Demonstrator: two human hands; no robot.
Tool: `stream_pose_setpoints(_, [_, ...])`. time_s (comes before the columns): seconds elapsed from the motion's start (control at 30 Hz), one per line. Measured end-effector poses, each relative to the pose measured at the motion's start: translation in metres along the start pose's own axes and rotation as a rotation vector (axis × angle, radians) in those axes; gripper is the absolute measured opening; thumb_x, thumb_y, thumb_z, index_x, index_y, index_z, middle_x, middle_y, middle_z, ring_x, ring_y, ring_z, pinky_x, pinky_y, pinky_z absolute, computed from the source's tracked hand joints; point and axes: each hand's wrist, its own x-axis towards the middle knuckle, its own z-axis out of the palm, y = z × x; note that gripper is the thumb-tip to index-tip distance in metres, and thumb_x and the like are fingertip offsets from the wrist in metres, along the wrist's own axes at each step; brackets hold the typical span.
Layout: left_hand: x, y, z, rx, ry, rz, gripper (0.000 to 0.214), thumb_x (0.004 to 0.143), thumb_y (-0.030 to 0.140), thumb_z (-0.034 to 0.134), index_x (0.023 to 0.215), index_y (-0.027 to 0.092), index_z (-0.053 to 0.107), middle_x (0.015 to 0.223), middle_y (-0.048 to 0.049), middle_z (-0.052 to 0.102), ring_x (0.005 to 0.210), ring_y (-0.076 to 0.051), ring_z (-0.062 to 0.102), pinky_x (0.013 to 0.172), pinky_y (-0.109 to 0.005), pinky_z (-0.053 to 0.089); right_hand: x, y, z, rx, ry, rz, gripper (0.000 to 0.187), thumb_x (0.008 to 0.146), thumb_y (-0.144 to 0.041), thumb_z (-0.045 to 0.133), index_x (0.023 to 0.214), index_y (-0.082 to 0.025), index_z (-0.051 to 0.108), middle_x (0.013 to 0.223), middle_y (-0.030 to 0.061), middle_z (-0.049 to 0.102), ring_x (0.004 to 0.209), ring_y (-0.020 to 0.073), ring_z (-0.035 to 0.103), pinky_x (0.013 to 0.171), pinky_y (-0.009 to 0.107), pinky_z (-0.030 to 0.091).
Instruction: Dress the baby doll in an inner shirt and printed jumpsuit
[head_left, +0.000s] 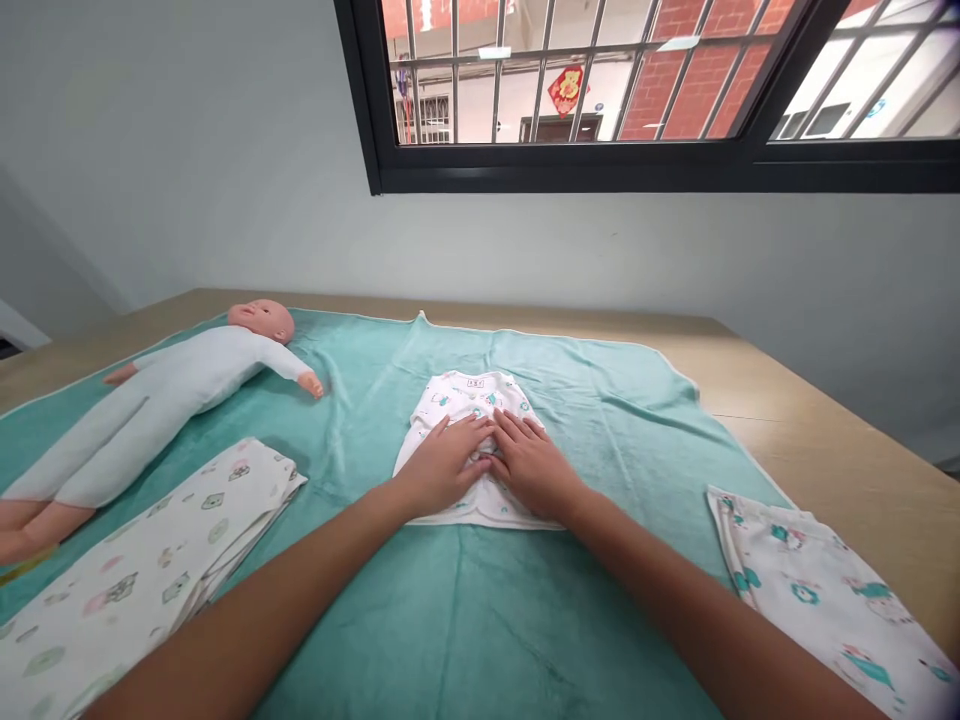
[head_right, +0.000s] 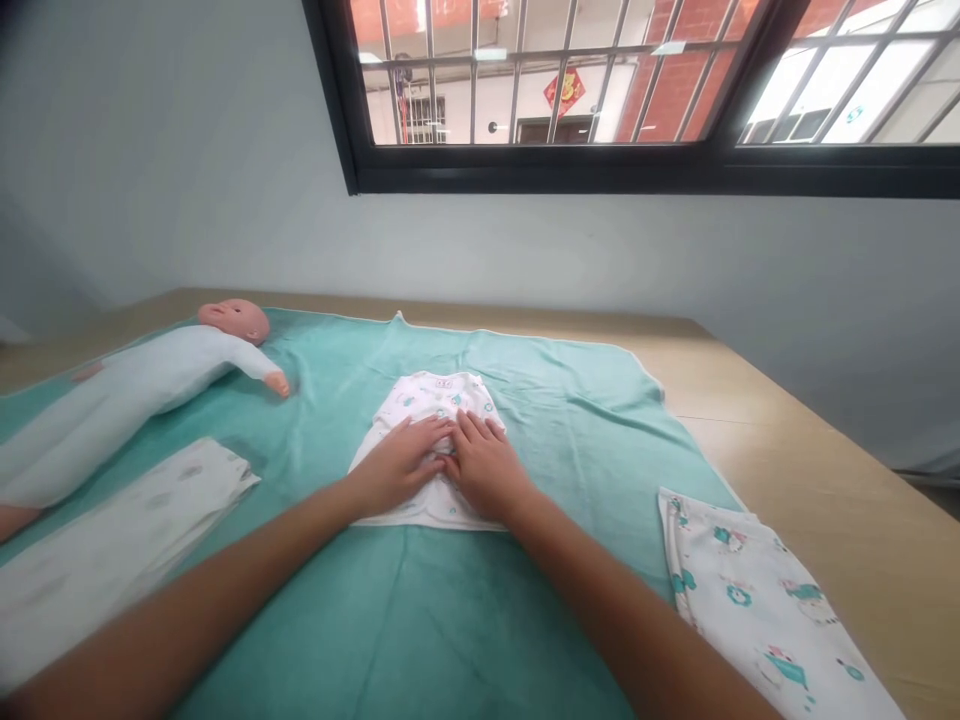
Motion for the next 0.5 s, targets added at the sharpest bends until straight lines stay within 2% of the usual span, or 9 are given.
stream_pose_setpoints(0.1, [-0.002, -0.005, -0.007, -0.155, 0.22, -0.075, 0.045, 0.089, 0.019, 0.043, 0.134, 0.024, 0.049, 0.142, -0.008, 0.051, 0.133, -0.021, 0.045, 0.114, -0.044, 0.034, 0.012, -0.006, -0.007, -0.069, 0.015, -0.004, 0.038, 0.097, -0.04, 0.043, 0.119, -0.013, 0.058, 0.13, 0.0184, 0.058, 0.121, 0.0307, 0.052, 0.1, 0.043, 0.037])
stream_pose_setpoints(0.17, [-0.004, -0.007, -0.011, -0.229, 0.367, -0.088, 0.044, 0.086, 0.016, 0.044, 0.13, 0.023, 0.05, 0.141, -0.0084, 0.051, 0.133, -0.021, 0.045, 0.113, -0.043, 0.035, 0.022, -0.011, -0.01, -0.107, -0.009, 0.013, 0.027, 0.094, -0.036, 0.048, 0.103, -0.014, 0.062, 0.107, 0.0164, 0.067, 0.102, 0.0299, 0.062, 0.089, 0.04, 0.042])
stream_pose_setpoints(0.23, [-0.005, -0.008, -0.015, -0.281, 0.479, -0.096, 0.039, 0.087, 0.017, 0.045, 0.125, 0.023, 0.05, 0.14, -0.0082, 0.05, 0.133, -0.021, 0.044, 0.111, -0.043, 0.038, 0.029, -0.017, -0.01, -0.128, -0.01, 0.052, 0.022, 0.092, -0.034, 0.052, 0.098, -0.015, 0.062, 0.093, 0.0133, 0.068, 0.09, 0.0283, 0.063, 0.082, 0.038, 0.042])
stream_pose_setpoints(0.33, [-0.006, -0.01, -0.016, -0.331, 0.55, -0.172, 0.034, 0.087, 0.019, 0.046, 0.12, 0.025, 0.051, 0.136, -0.0073, 0.05, 0.13, -0.021, 0.046, 0.104, -0.042, 0.044, 0.03, -0.025, -0.006, -0.119, 0.048, 0.102, 0.024, 0.093, -0.038, 0.05, 0.096, -0.017, 0.062, 0.092, 0.0121, 0.067, 0.092, 0.0276, 0.062, 0.081, 0.036, 0.04])
stream_pose_setpoints(0.43, [-0.006, -0.013, -0.014, -0.409, 0.563, -0.281, 0.034, 0.086, 0.019, 0.046, 0.12, 0.025, 0.05, 0.132, -0.0063, 0.053, 0.125, -0.02, 0.05, 0.102, -0.04, 0.045, 0.026, -0.025, -0.005, -0.041, 0.1, 0.16, 0.035, 0.098, -0.044, 0.04, 0.089, -0.02, 0.063, 0.091, 0.0087, 0.068, 0.091, 0.0241, 0.062, 0.079, 0.033, 0.039])
stream_pose_setpoints(0.5, [-0.004, -0.016, -0.012, -0.507, 0.554, -0.347, 0.036, 0.085, 0.02, 0.048, 0.12, 0.024, 0.05, 0.13, -0.0066, 0.055, 0.122, -0.02, 0.052, 0.101, -0.038, 0.046, 0.025, -0.021, -0.006, 0.037, 0.116, 0.189, 0.041, 0.101, -0.041, 0.031, 0.085, -0.021, 0.064, 0.09, 0.0061, 0.068, 0.087, 0.0205, 0.063, 0.075, 0.03, 0.039])
